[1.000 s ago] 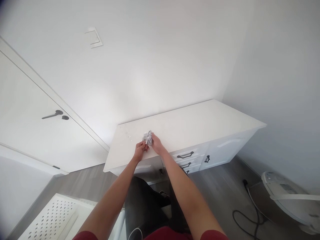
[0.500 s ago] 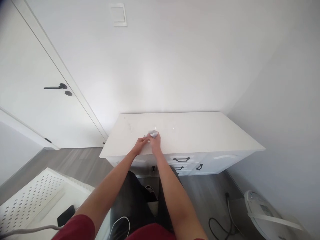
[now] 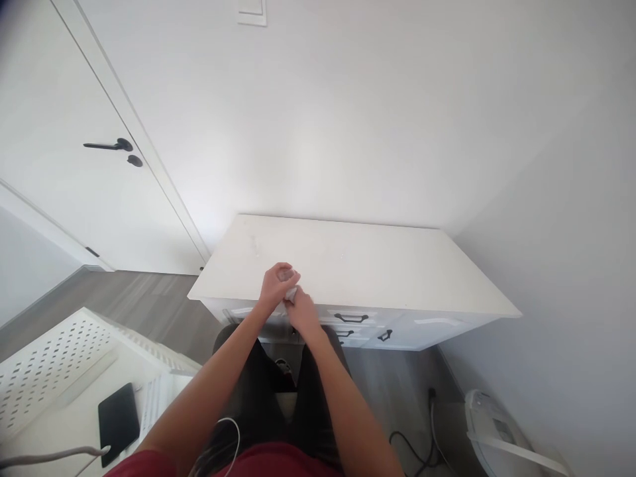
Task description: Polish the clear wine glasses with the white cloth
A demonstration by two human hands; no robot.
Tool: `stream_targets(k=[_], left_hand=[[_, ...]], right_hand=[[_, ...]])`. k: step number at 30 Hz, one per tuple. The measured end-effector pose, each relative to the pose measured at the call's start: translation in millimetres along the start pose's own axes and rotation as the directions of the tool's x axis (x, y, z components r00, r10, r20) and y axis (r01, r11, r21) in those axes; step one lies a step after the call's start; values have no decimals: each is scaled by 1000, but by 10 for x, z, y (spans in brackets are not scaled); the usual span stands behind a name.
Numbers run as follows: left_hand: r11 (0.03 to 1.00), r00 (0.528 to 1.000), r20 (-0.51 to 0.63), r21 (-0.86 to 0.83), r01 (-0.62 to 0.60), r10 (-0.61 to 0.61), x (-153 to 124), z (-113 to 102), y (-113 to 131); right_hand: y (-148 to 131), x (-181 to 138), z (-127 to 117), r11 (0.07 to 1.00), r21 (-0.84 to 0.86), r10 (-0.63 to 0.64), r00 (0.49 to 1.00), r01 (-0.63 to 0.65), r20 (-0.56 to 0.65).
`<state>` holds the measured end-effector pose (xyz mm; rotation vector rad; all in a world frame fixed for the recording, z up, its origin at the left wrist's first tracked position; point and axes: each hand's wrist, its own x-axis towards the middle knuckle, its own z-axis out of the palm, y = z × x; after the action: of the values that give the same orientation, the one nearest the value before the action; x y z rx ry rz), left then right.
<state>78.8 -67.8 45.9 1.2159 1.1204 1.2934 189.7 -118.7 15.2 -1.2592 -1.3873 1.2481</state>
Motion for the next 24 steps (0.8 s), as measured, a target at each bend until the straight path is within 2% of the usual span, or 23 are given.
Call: stream_targets(k=[1,3,4,6,7,8,10,11,12,14,15,17,19,21,24], left_hand=[[998,997,-60,18,-57,58,-31,26,42],[994,992,-69,-37,-104,101,-72,46,121],[991,995,-42,-91,-96,93,-84,40,159],[979,996,-10,-186,-84,84,-98,7,231],[971,995,-41,-218,-100,93,-105,-13,268],[962,988,-106,-237,-137,115,-116,-29,306],[935,945,-263,-242,-258,192,-158,-30,382],[918,915,-323,-231,-323,241,-192,-11,417],[898,888,-354,-218,-383,293,-235,22,448],[859,858,-326,-196,-473,398,-340,110,491],[845,849,-291,-185,-501,440,-394,155,504],[830,841,-210,-164,-533,499,-485,220,519],[825,839,-141,-160,-543,525,-527,240,530],[834,857,-142,-195,-515,496,-517,227,541],[836,897,-325,-364,-410,299,-471,206,548]], right_hand=[[-17,3,-12,999,-47,-17,999,15,-45],[-58,18,-49,994,-94,-55,997,50,-47],[-76,23,-75,996,-65,-64,998,64,0],[-101,20,-138,992,109,-64,996,58,54],[-107,9,-172,972,229,-44,999,44,-5],[-113,-9,-204,943,329,-5,992,47,-126],[-136,-64,-244,895,438,93,922,89,-377],[-159,-96,-245,874,476,121,902,101,-414],[-192,-126,-232,849,519,131,913,98,-386],[-280,-171,-165,764,644,119,970,49,-214],[-328,-182,-118,718,696,130,981,10,-147],[-406,-188,-13,676,733,208,974,-78,-88],[-434,-201,100,697,702,304,947,-146,-106],[-408,-248,227,765,632,319,926,-125,-203],[-322,-368,421,886,447,101,891,122,-443]])
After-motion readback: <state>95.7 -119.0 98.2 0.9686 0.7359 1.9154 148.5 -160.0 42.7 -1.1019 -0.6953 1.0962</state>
